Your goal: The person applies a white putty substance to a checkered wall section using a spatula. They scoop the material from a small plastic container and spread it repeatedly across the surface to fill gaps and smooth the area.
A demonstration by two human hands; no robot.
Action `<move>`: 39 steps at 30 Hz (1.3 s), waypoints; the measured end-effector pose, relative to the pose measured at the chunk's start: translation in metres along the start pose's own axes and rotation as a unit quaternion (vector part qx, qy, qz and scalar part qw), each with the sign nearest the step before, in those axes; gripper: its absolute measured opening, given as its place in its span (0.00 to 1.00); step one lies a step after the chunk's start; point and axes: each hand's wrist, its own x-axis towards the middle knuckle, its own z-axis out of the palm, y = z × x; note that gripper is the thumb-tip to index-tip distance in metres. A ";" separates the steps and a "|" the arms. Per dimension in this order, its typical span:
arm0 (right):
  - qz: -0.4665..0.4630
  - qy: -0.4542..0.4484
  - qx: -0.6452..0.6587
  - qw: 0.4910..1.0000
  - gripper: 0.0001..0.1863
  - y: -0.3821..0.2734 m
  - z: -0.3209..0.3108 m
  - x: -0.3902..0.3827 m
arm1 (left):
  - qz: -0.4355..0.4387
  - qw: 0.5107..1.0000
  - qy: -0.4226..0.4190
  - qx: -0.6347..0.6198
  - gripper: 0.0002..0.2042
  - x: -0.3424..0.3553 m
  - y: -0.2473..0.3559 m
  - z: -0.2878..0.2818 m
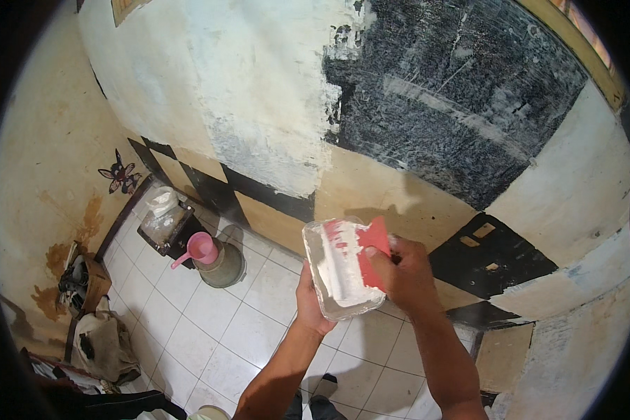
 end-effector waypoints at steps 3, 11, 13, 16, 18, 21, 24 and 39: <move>-0.047 0.071 -0.020 0.996 0.11 0.006 -0.005 -0.013 | 0.002 1.000 -0.007 0.001 0.29 0.003 -0.003 0.003; 0.037 0.067 0.107 0.991 0.12 0.027 -0.021 -0.006 | 0.003 1.000 -0.018 0.009 0.31 0.004 -0.002 0.008; 0.112 0.042 0.220 0.968 0.13 0.046 -0.025 -0.002 | 0.006 1.000 -0.009 0.001 0.30 0.003 -0.001 0.008; 0.186 0.024 0.328 0.926 0.16 0.047 -0.037 -0.010 | 0.005 1.000 -0.001 0.000 0.28 0.004 0.001 0.008; 0.192 0.025 0.346 0.918 0.18 0.050 -0.042 -0.012 | 0.000 1.000 -0.001 -0.002 0.28 0.005 0.001 0.009; 0.199 0.035 0.365 0.909 0.19 0.050 -0.043 -0.017 | -0.001 1.000 -0.002 -0.008 0.28 0.006 0.002 0.009; 0.212 0.016 0.387 0.897 0.19 0.059 -0.042 -0.020 | 0.012 1.000 0.007 -0.001 0.28 0.008 0.004 0.006; -0.271 0.268 0.214 0.899 0.19 -0.095 -0.091 0.057 | 0.011 0.999 -0.043 -0.011 0.28 0.009 0.013 0.014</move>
